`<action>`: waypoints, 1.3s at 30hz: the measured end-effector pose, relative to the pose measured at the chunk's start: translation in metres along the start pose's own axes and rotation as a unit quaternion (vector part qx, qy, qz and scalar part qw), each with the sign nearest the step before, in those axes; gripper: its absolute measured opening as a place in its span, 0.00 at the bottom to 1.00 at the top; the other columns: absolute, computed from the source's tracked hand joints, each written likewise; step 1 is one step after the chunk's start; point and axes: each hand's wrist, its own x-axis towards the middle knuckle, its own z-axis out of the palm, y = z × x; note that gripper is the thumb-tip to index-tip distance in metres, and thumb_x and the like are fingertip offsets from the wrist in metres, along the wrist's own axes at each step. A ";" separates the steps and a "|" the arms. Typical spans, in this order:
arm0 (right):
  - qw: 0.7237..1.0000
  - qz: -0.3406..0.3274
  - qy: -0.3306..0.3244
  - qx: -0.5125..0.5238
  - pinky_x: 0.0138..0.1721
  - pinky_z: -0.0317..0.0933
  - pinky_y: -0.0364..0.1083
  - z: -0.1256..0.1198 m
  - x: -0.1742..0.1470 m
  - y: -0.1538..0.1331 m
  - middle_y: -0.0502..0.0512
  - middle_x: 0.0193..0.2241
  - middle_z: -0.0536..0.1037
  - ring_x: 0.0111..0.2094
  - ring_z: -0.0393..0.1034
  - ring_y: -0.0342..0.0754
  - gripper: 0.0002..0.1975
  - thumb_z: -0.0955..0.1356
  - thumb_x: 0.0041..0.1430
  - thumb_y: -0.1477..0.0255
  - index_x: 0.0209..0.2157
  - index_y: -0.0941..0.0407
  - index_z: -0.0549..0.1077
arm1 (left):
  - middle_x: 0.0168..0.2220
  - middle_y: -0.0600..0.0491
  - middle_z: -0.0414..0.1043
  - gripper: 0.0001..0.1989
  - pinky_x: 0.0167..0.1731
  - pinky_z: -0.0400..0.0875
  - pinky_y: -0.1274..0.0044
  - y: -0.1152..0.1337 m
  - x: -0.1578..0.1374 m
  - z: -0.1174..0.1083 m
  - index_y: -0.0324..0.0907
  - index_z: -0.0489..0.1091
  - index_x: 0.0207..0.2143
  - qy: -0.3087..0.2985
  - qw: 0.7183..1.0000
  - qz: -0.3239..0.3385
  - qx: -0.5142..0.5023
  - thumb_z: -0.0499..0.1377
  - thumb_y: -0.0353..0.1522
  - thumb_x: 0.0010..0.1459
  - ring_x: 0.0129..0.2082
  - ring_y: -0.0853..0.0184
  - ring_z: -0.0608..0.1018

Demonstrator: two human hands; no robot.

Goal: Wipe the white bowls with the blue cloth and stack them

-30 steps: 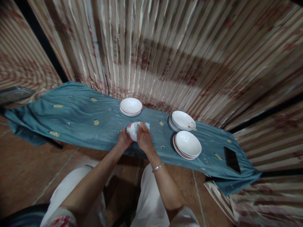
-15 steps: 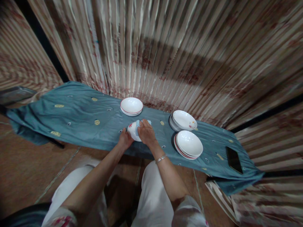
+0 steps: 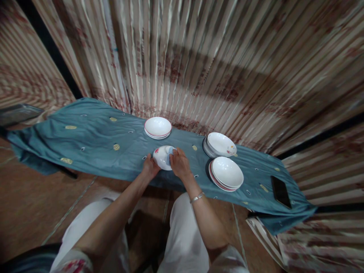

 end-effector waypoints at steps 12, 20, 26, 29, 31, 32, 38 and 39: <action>0.996 -0.050 0.066 0.023 0.66 0.55 0.57 0.026 -0.031 0.002 0.66 0.64 0.64 0.68 0.52 0.52 0.24 0.55 0.68 0.78 0.63 0.62 0.62 | 0.41 0.45 0.80 0.24 0.49 0.73 0.72 -0.001 0.000 0.001 0.35 0.70 0.53 0.000 1.000 0.015 0.024 0.41 0.38 0.70 0.46 0.62 0.80; 0.994 -0.095 0.048 0.034 0.68 0.52 0.57 0.022 -0.017 -0.007 0.63 0.65 0.63 0.70 0.47 0.52 0.25 0.55 0.68 0.79 0.64 0.59 0.62 | 0.38 0.45 0.79 0.24 0.48 0.73 0.74 -0.001 0.000 0.001 0.33 0.71 0.51 0.000 0.999 0.022 0.027 0.41 0.37 0.70 0.46 0.62 0.79; 0.992 -0.119 0.017 0.023 0.66 0.53 0.57 0.019 0.011 -0.017 0.65 0.62 0.68 0.68 0.52 0.53 0.21 0.58 0.67 0.80 0.58 0.62 0.69 | 0.43 0.44 0.79 0.23 0.49 0.72 0.73 0.000 0.000 0.000 0.37 0.71 0.51 -0.013 0.999 0.025 0.027 0.41 0.38 0.70 0.50 0.61 0.78; 0.995 -0.097 -0.006 0.007 0.65 0.54 0.56 0.016 0.025 -0.025 0.69 0.59 0.70 0.65 0.58 0.54 0.20 0.58 0.66 0.80 0.55 0.65 0.71 | 0.45 0.43 0.78 0.23 0.50 0.72 0.72 0.000 -0.003 0.002 0.37 0.71 0.52 -0.006 1.000 0.012 0.028 0.41 0.38 0.70 0.51 0.60 0.77; 0.997 -0.078 -0.027 -0.006 0.64 0.54 0.54 0.012 0.033 -0.031 0.71 0.58 0.71 0.63 0.62 0.55 0.19 0.59 0.65 0.80 0.54 0.67 0.72 | 0.45 0.42 0.78 0.23 0.51 0.72 0.70 0.001 -0.005 0.004 0.36 0.70 0.53 0.003 1.000 0.008 0.027 0.41 0.38 0.70 0.51 0.59 0.78; 0.997 -0.072 -0.039 -0.012 0.64 0.55 0.53 0.009 0.038 -0.034 0.71 0.57 0.72 0.61 0.63 0.55 0.19 0.60 0.64 0.80 0.53 0.68 0.72 | 0.44 0.42 0.77 0.23 0.51 0.72 0.70 0.001 -0.006 0.004 0.36 0.70 0.53 0.007 1.000 0.008 0.026 0.42 0.38 0.70 0.50 0.59 0.78; 0.992 0.008 -0.123 -0.033 0.53 0.62 0.47 -0.006 0.064 -0.045 0.65 0.43 0.79 0.48 0.72 0.53 0.14 0.61 0.62 0.78 0.42 0.62 0.76 | 0.36 0.44 0.79 0.22 0.46 0.74 0.71 0.001 -0.006 0.005 0.34 0.71 0.51 0.016 1.000 0.011 0.009 0.43 0.37 0.70 0.42 0.60 0.81; 0.990 0.035 -0.135 -0.030 0.51 0.63 0.46 -0.006 0.068 -0.045 0.65 0.43 0.80 0.47 0.73 0.53 0.14 0.61 0.62 0.77 0.42 0.61 0.77 | 0.35 0.44 0.79 0.22 0.45 0.75 0.71 0.001 -0.005 0.004 0.34 0.71 0.51 0.020 1.000 0.011 0.005 0.43 0.37 0.69 0.41 0.60 0.81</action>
